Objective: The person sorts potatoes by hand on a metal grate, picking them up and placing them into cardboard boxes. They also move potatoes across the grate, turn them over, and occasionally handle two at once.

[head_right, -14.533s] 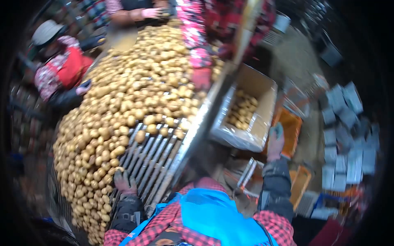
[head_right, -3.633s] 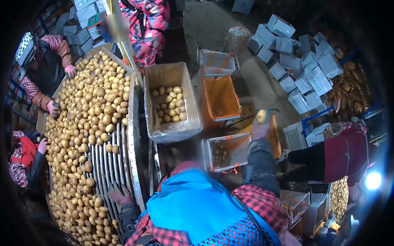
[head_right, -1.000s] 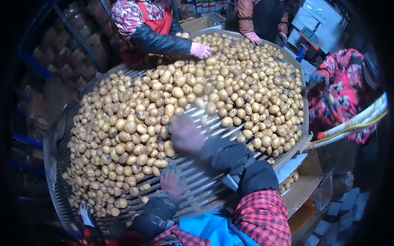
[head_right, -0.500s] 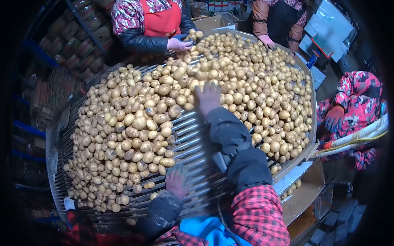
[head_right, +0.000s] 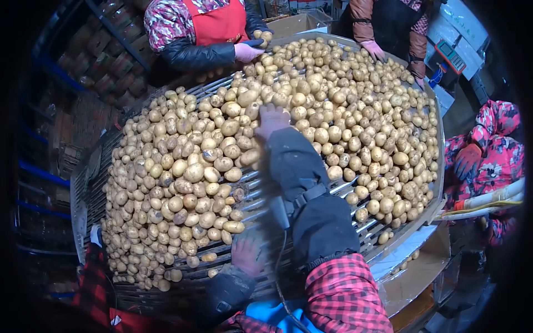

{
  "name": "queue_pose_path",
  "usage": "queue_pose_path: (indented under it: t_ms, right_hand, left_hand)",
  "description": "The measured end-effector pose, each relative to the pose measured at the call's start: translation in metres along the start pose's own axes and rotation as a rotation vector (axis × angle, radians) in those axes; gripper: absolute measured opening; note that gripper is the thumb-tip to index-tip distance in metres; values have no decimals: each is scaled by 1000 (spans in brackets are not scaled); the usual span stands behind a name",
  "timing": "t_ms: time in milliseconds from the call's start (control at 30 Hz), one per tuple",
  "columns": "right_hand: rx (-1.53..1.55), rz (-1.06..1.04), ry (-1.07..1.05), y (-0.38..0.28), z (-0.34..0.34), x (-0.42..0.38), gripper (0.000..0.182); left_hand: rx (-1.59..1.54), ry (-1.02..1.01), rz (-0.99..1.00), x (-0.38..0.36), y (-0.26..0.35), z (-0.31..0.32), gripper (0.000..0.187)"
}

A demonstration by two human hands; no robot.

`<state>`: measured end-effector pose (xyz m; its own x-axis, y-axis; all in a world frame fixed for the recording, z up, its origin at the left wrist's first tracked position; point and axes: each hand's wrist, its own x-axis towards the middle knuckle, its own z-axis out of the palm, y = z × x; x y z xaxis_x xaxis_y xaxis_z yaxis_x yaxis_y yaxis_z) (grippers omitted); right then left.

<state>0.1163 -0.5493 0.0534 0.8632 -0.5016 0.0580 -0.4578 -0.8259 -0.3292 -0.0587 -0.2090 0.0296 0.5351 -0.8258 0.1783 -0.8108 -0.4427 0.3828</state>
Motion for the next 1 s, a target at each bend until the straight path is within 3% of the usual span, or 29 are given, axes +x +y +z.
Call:
queue_pose_path:
  t_ms: [133,200,267,300,400,433,467,500,533,600,667,700,733,800,867,933,1000]
  right_hand:
    - [-73,-15,0,-1,0,-15,60]
    - [151,-129,-11,3,2,-32,52]
    - [145,-263,39,-6,8,-52,46]
    - [183,-410,137,-5,16,-60,44]
    - [430,-511,373,-15,-6,-101,36]
    - [556,-473,382,-10,2,-110,42]
    - [683,-432,381,-5,11,-119,48]
    - [1022,-300,227,-5,-5,-135,47]
    - [1340,-7,75,-5,-12,-141,43]
    - [2277,43,-279,6,-36,-139,40]
    - [1924,176,32,-1,-41,-115,41]
    - [1952,442,-199,-3,-66,-114,37]
    - [1564,83,-34,3,-41,-88,35]
    - [1355,19,-69,-24,-41,-51,29]
    - [502,-283,321,-50,-26,-22,40]
    - [-49,-268,217,-80,-19,0,38]
    - [-131,-256,165,-94,15,21,31]
  left_hand:
    - [0,-89,-22,-1,1,-1,54]
    - [0,-41,-21,2,6,-5,51]
    - [3,15,-22,7,9,-7,48]
    - [-6,16,-16,6,9,-8,47]
    - [-18,37,-13,1,4,-2,46]
    - [-37,39,-16,0,4,-2,45]
    - [-39,40,-25,-3,2,0,45]
    - [-38,33,-7,-3,2,-2,46]
    - [-38,30,9,-3,2,-3,46]
    - [-55,23,-17,-5,3,-2,47]
    - [-65,12,-33,-2,2,-1,48]
    - [-69,42,-23,-3,-1,2,48]
    - [-63,47,-31,-2,-2,3,48]
    - [-72,30,-25,-2,-2,2,49]
    - [-42,4,-7,-4,-2,7,47]
    - [38,-9,31,-8,-9,6,38]
    - [213,-43,-80,-52,-81,-74,39]
